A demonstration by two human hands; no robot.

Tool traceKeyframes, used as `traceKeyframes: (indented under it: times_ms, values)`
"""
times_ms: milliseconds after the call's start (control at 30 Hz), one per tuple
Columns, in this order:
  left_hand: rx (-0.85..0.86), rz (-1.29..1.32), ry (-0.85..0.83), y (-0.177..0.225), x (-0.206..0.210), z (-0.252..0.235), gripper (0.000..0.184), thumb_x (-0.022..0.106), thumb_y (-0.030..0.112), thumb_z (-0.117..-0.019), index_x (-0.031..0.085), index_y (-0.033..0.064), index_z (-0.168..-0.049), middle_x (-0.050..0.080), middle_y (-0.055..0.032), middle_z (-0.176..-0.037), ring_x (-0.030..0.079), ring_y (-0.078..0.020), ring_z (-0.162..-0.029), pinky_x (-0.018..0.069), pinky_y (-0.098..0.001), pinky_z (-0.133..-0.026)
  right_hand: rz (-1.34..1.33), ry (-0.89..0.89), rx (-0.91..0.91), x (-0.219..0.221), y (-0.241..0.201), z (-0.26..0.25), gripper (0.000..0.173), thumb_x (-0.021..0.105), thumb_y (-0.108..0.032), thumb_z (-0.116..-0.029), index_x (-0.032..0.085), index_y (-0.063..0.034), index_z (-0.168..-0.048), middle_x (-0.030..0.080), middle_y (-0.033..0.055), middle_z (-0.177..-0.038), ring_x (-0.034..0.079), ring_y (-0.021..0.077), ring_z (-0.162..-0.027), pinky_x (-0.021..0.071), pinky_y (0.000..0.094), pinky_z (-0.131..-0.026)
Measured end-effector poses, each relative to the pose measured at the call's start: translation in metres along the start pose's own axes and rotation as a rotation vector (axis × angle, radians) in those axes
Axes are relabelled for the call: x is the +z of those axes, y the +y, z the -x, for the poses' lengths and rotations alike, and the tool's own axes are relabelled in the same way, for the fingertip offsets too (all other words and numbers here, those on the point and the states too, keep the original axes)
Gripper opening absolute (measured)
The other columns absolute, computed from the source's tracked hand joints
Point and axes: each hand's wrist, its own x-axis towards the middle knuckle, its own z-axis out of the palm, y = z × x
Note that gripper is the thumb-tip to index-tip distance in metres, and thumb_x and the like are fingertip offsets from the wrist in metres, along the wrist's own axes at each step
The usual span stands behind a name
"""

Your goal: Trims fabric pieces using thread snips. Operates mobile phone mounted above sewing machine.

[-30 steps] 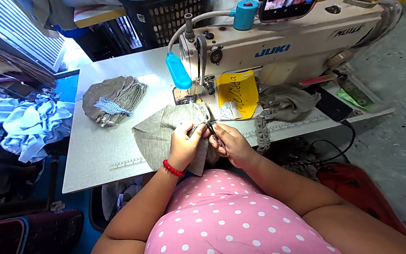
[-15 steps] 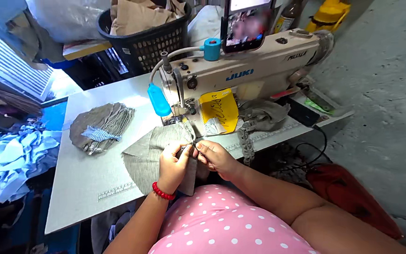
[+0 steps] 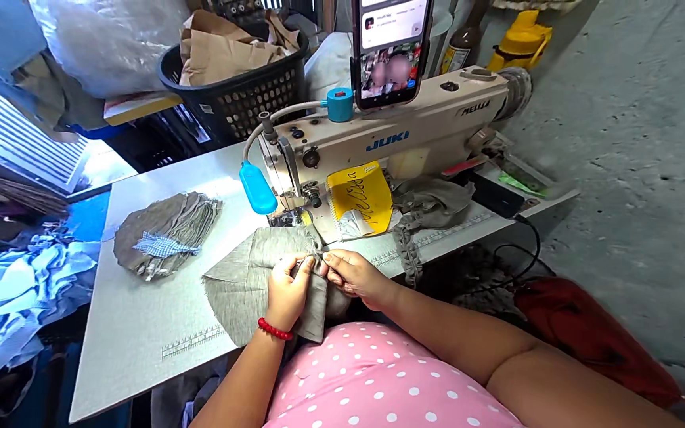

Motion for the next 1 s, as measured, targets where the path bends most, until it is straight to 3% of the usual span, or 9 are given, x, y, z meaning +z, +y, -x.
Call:
traceKeyframes:
  times_ms: [100, 133, 167, 267, 400, 500, 567, 700, 1000]
  values:
    - [-0.057, -0.041, -0.045, -0.010, -0.002, -0.004, 0.016, 0.063, 0.016, -0.0977, 0.074, 0.0049, -0.099, 0.072, -0.0019, -0.099, 0.066, -0.0045, -0.097, 0.0526, -0.0252, -0.092, 0.318, 0.070, -0.226, -0.016, -0.016, 0.000, 0.023, 0.051, -0.022, -0.1057, 0.065, -0.0037, -0.104, 0.053, -0.0070, -0.071, 0.045, -0.0017, -0.058, 0.0397, 0.0171, -0.056]
    - [-0.051, -0.060, -0.064, -0.011, -0.003, -0.003, 0.016, 0.063, 0.017, -0.0974, 0.075, 0.0057, -0.099, 0.073, -0.0017, -0.099, 0.066, -0.0047, -0.098, 0.0523, -0.0256, -0.092, 0.465, 0.141, -0.351, -0.026, -0.027, -0.001, 0.023, 0.058, -0.022, -0.1023, 0.066, -0.0015, -0.110, 0.060, -0.0017, -0.079, 0.053, 0.0022, -0.067, 0.0476, 0.0224, -0.065]
    - [-0.044, -0.077, -0.075, -0.010, -0.002, -0.003, 0.016, 0.063, 0.017, -0.0972, 0.075, 0.0058, -0.099, 0.073, -0.0016, -0.099, 0.066, -0.0047, -0.098, 0.0519, -0.0258, -0.093, 0.576, 0.232, -0.470, -0.037, -0.042, -0.002, 0.029, 0.064, -0.023, -0.0994, 0.065, -0.0005, -0.118, 0.061, 0.0029, -0.081, 0.055, 0.0073, -0.068, 0.0501, 0.0278, -0.065]
    - [-0.036, -0.097, -0.077, -0.010, -0.002, -0.002, 0.016, 0.064, 0.017, -0.0973, 0.076, 0.0061, -0.098, 0.073, -0.0018, -0.099, 0.066, -0.0048, -0.098, 0.0517, -0.0255, -0.092, 0.752, 0.565, -0.787, -0.071, -0.107, -0.009, 0.049, 0.069, -0.028, -0.0962, 0.057, 0.0021, -0.133, 0.061, 0.0051, -0.084, 0.053, 0.0087, -0.066, 0.0479, 0.0277, -0.060]
    - [-0.019, -0.074, -0.076, -0.012, -0.003, -0.001, 0.015, 0.063, 0.016, -0.0969, 0.075, 0.0072, -0.097, 0.073, -0.0007, -0.098, 0.066, -0.0042, -0.099, 0.0514, -0.0248, -0.093, 0.752, 0.812, -1.000, -0.111, -0.194, -0.032, 0.050, 0.064, -0.028, -0.0994, 0.054, 0.0048, -0.135, 0.056, -0.0008, -0.083, 0.049, 0.0038, -0.065, 0.0469, 0.0232, -0.064]
    - [-0.021, -0.070, -0.073, -0.011, -0.002, -0.001, 0.015, 0.063, 0.016, -0.0965, 0.076, 0.0075, -0.097, 0.072, -0.0002, -0.098, 0.066, -0.0039, -0.099, 0.0516, -0.0247, -0.093, 0.573, 0.705, -0.896, -0.127, -0.227, -0.048, 0.036, 0.060, -0.026, -0.1002, 0.061, -0.0042, -0.129, 0.061, 0.0026, -0.110, 0.052, 0.0034, -0.069, 0.0445, 0.0206, -0.059]
    - [-0.018, -0.068, -0.075, -0.011, -0.002, -0.001, 0.015, 0.063, 0.016, -0.0964, 0.076, 0.0082, -0.097, 0.073, 0.0003, -0.098, 0.066, -0.0042, -0.099, 0.0513, -0.0254, -0.093, 0.474, 0.595, -0.857, -0.127, -0.234, -0.053, 0.025, 0.059, -0.022, -0.1026, 0.062, -0.0063, -0.122, 0.062, -0.0033, -0.099, 0.048, 0.0001, -0.056, 0.0427, 0.0169, -0.049]
    - [0.000, -0.080, -0.078, -0.011, -0.002, -0.001, 0.014, 0.064, 0.015, -0.0957, 0.076, 0.0083, -0.095, 0.073, 0.0011, -0.096, 0.066, -0.0037, -0.097, 0.0513, -0.0246, -0.092, 0.438, 0.502, -0.898, -0.128, -0.233, -0.062, 0.017, 0.061, -0.017, -0.1008, 0.064, -0.0065, -0.113, 0.063, -0.0067, -0.085, 0.046, -0.0010, -0.052, 0.0393, 0.0156, -0.046]
    - [0.006, -0.093, -0.082, -0.009, -0.001, -0.002, 0.014, 0.063, 0.015, -0.0956, 0.076, 0.0087, -0.095, 0.072, 0.0021, -0.094, 0.065, -0.0023, -0.096, 0.0510, -0.0233, -0.091, 0.421, 0.480, -0.965, -0.135, -0.231, -0.070, 0.014, 0.066, -0.014, -0.0969, 0.065, -0.0077, -0.109, 0.066, -0.0062, -0.085, 0.053, 0.0006, -0.057, 0.0430, 0.0170, -0.048]
